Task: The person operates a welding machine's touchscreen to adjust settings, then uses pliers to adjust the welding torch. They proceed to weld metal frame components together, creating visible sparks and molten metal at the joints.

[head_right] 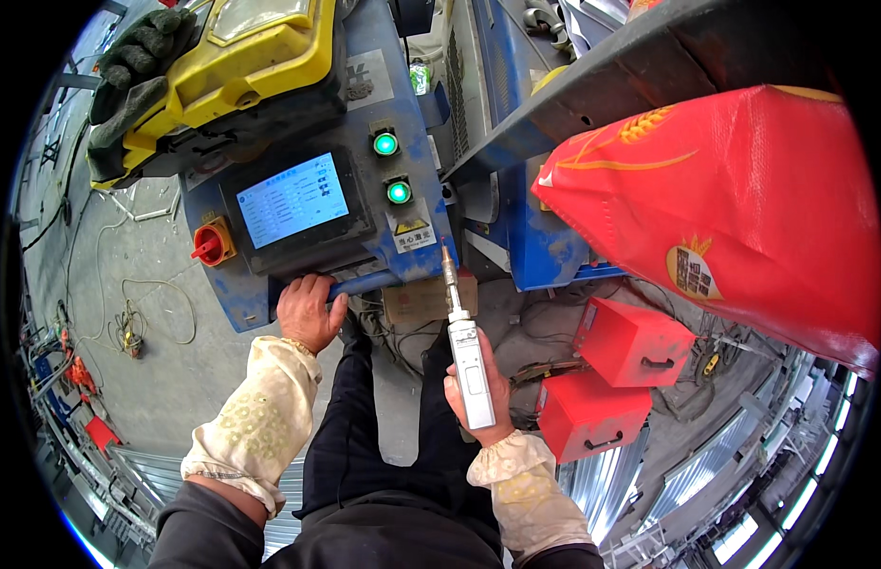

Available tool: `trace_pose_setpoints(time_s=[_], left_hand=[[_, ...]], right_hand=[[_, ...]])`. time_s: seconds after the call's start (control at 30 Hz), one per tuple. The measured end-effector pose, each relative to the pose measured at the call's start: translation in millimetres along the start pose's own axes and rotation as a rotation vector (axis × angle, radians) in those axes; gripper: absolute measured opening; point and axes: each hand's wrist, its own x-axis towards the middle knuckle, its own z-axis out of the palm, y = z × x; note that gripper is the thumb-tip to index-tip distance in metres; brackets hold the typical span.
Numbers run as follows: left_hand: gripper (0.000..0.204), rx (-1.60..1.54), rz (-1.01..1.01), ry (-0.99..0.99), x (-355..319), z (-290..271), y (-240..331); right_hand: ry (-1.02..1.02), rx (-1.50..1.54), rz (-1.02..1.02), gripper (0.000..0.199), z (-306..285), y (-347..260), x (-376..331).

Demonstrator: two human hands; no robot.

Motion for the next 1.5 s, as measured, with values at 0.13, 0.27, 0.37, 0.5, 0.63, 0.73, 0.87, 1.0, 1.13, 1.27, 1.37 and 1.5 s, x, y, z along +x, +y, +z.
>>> trace_pose_setpoints(time_s=[0.13,0.27,0.37,0.5,0.63,0.73,0.87,1.0,1.13,1.27,1.37,1.5], left_hand=[[0.029,0.003,-0.005,-0.001,0.2,-0.3,0.4],[0.026,-0.005,-0.003,-0.003,1.6,-3.0,3.4],[0.026,0.003,-0.001,-0.002,0.9,-1.6,2.6],[0.028,0.014,-0.002,-0.003,0.4,-0.8,2.0],[0.026,0.011,-0.003,-0.011,2.1,-3.0,4.8],[0.026,0.012,-0.007,-0.01,1.1,-2.3,3.5],[0.026,0.012,-0.002,-0.005,1.1,-0.9,4.2],[0.026,0.022,-0.005,-0.02,0.9,-1.5,2.5],[0.027,0.019,-0.003,-0.013,0.8,-0.4,3.1],[0.028,0.013,-0.011,-0.02,0.0,0.7,1.3],[0.028,0.013,-0.02,-0.03,0.4,-1.3,0.4],[0.029,0.012,-0.029,-0.049,0.1,-1.3,1.2]], right_hand=[[-0.014,0.007,0.005,0.088,-2.1,0.1,-0.3],[-0.007,0.044,-0.007,0.089,0.0,9.7,-2.7],[0.003,0.026,-0.031,0.09,1.8,12.2,-2.4],[-0.016,0.003,-0.001,0.09,5.9,17.5,-3.6],[0.003,0.074,0.04,0.09,16.8,37.1,-9.9],[-0.014,0.031,0.042,0.09,13.2,22.0,-3.1],[-0.003,-0.01,0.034,0.09,14.5,24.9,-4.4],[0.014,0.011,-0.038,0.092,19.6,31.5,-4.0],[0.019,0.07,0.016,0.092,24.9,44.2,-9.7],[0.039,0.035,-0.034,0.091,23.3,40.2,-6.5],[0.008,0.0,-0.045,0.091,17.9,28.9,-1.5],[0.001,-0.008,0.02,0.09,17.2,30.8,-4.9]])
